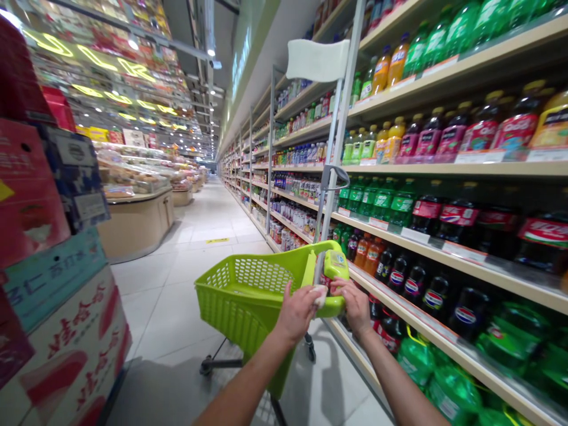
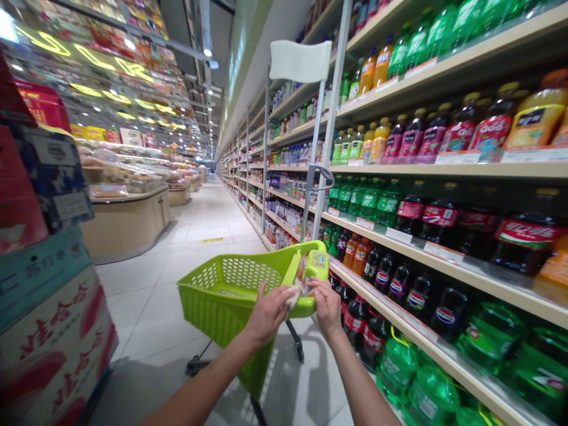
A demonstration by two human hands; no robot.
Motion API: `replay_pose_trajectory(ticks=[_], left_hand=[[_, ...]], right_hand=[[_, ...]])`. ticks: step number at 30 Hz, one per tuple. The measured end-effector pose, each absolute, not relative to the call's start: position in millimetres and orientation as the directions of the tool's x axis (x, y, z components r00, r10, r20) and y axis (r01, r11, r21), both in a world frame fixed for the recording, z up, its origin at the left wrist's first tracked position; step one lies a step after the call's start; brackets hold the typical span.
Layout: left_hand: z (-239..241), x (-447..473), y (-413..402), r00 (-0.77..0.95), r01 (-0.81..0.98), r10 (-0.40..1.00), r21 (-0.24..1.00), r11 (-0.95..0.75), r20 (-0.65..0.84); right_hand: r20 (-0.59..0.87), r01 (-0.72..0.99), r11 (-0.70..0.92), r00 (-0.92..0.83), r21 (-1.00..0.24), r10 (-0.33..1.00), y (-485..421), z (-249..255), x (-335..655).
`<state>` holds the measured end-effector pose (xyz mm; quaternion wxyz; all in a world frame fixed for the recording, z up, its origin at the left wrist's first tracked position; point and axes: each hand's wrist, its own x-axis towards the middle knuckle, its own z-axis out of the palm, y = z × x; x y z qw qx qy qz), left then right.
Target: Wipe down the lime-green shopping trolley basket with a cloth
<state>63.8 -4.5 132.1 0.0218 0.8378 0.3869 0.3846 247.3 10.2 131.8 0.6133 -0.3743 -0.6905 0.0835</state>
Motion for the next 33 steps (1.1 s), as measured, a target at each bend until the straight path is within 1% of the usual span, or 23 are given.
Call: replay_pose_trajectory(ticks=[2,4,6,7,8,10,13,15,16,18,20,21,22,23,27,29,31,33], left_hand=[[127,56,0,0.382,0.652,0.679,0.338,-0.679,0.627],[113,32,9,0.256,0.723,0.753,0.398,-0.565,0.606],[98,9,17,0.07,0.781,0.819,0.48,-0.401,0.569],[93,4,19,0.013,0.791,0.831,0.503,-0.349,0.556],[92,4,19,-0.004,0.794,0.834,0.509,-0.333,0.552],[97,19,13,0.084,0.786,0.81,0.461,-0.412,0.58],[113,52,3,0.294,0.734,0.707,0.322,-0.598,0.643],[115,55,2,0.364,0.708,0.663,0.268,-0.653,0.655],[112,48,3,0.361,0.716,0.671,0.269,-0.644,0.647],[97,19,9,0.271,0.774,0.741,0.318,-0.547,0.614],[81,-10,15,0.045,0.849,0.809,0.404,-0.34,0.586],[76,-19,17,-0.024,0.862,0.816,0.426,-0.277,0.578],[73,-22,17,-0.051,0.866,0.816,0.433,-0.251,0.576],[74,-18,16,-0.028,0.865,0.813,0.421,-0.272,0.581],[94,30,6,0.257,0.811,0.734,0.273,-0.518,0.629],[100,36,5,0.32,0.801,0.712,0.223,-0.556,0.625],[97,17,7,0.279,0.843,0.763,0.231,-0.485,0.583],[88,-17,10,0.122,0.914,0.847,0.274,-0.299,0.517]], right_hand=[[0.775,0.415,0.7,0.021,-0.581,0.631,14,133,251],[0.77,0.423,0.693,0.017,-0.584,0.638,17,133,254],[0.769,0.429,0.686,0.031,-0.588,0.639,20,133,255],[0.769,0.433,0.682,0.04,-0.589,0.638,21,134,255],[0.769,0.436,0.681,0.044,-0.589,0.637,23,134,255],[0.772,0.44,0.682,0.042,-0.584,0.635,25,134,254],[0.78,0.444,0.692,0.026,-0.569,0.625,26,134,254],[0.785,0.458,0.693,0.019,-0.557,0.619,26,132,255],[0.787,0.469,0.689,0.021,-0.553,0.617,25,130,255],[0.787,0.492,0.672,0.045,-0.554,0.616,25,127,256],[0.784,0.512,0.652,0.071,-0.559,0.616,25,124,257],[0.783,0.521,0.645,0.077,-0.56,0.618,25,124,256],[0.782,0.528,0.64,0.078,-0.558,0.618,26,123,256],[0.783,0.536,0.637,0.076,-0.554,0.617,27,123,256],[0.782,0.554,0.632,0.057,-0.542,0.621,30,122,259],[0.77,0.564,0.622,0.039,-0.543,0.637,30,121,262],[0.755,0.575,0.606,0.032,-0.55,0.655,30,119,265],[0.749,0.577,0.593,0.05,-0.562,0.66,30,117,268]])
